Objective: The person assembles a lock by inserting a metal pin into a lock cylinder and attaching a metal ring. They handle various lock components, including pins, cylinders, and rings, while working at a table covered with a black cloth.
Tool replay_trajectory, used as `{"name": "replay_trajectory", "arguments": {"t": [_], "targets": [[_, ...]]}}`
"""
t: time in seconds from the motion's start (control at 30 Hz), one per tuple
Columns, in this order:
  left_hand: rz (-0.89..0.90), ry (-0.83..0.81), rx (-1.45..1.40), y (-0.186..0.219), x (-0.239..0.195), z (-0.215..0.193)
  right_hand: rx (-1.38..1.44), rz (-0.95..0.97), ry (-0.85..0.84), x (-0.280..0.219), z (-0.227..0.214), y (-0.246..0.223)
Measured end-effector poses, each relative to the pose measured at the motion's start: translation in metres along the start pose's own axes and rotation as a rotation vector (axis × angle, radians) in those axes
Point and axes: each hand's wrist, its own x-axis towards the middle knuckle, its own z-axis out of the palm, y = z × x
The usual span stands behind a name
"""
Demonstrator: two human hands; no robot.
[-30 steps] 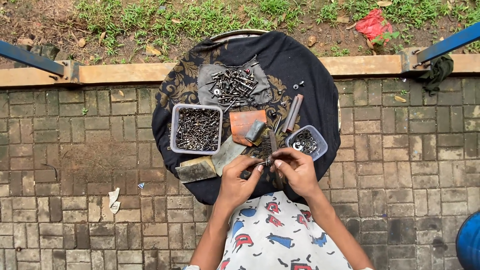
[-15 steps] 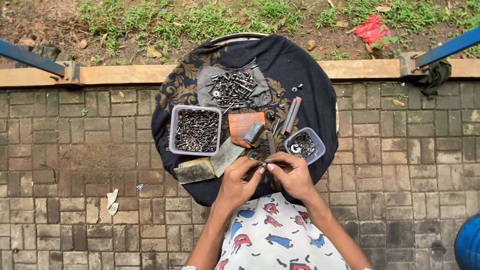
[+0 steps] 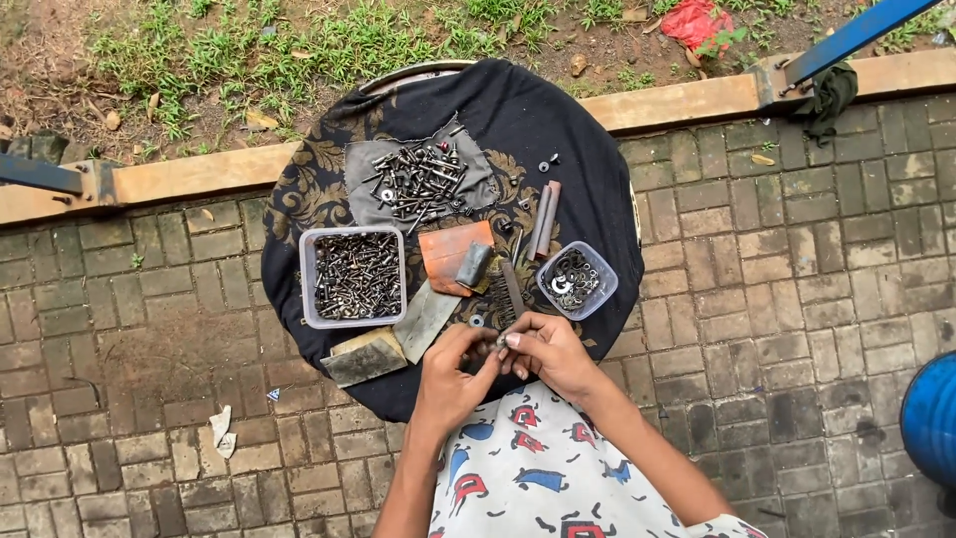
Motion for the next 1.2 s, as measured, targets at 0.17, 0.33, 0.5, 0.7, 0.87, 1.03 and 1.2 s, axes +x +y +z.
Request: {"name": "replay_trajectory", "arguments": {"t": [0.17, 0.33, 0.5, 0.7, 0.87, 1.03, 1.2], "targets": [[-0.06, 0.037, 0.002, -0.008, -0.001, -0.001, -0.047, 0.023, 0.017, 0.005, -0.002, 0.004], [-0.251, 0.093, -0.136, -0.034, -0.015, -0.006, -0.359, -0.071, -0.037, 0.009, 0.009, -0.006], [-0.51, 0.222, -0.368, -0.071, -0.036, -0.008, -0.752, -0.099, 0.013, 0.017, 0.026, -0.034], [-0.597, 0.305, -0.429, -0.09, -0.044, -0.012, -1.262, -0.069, -0.172, 0.012, 0.027, -0.027], [-0.605, 0.271, -0.411, -0.094, -0.044, -0.011, -1.309, 0.028, -0.316, -0.011, 0.057, -0.064], [-0.608, 0.227, -0.375, -0.091, -0.042, -0.007, -1.21, -0.241, -0.141, -0.006, 0.022, -0.099], [-0.594, 0.141, -0.338, -0.081, -0.034, -0.004, -1.721, -0.297, 0.251, 0.026, -0.062, -0.109]]}}
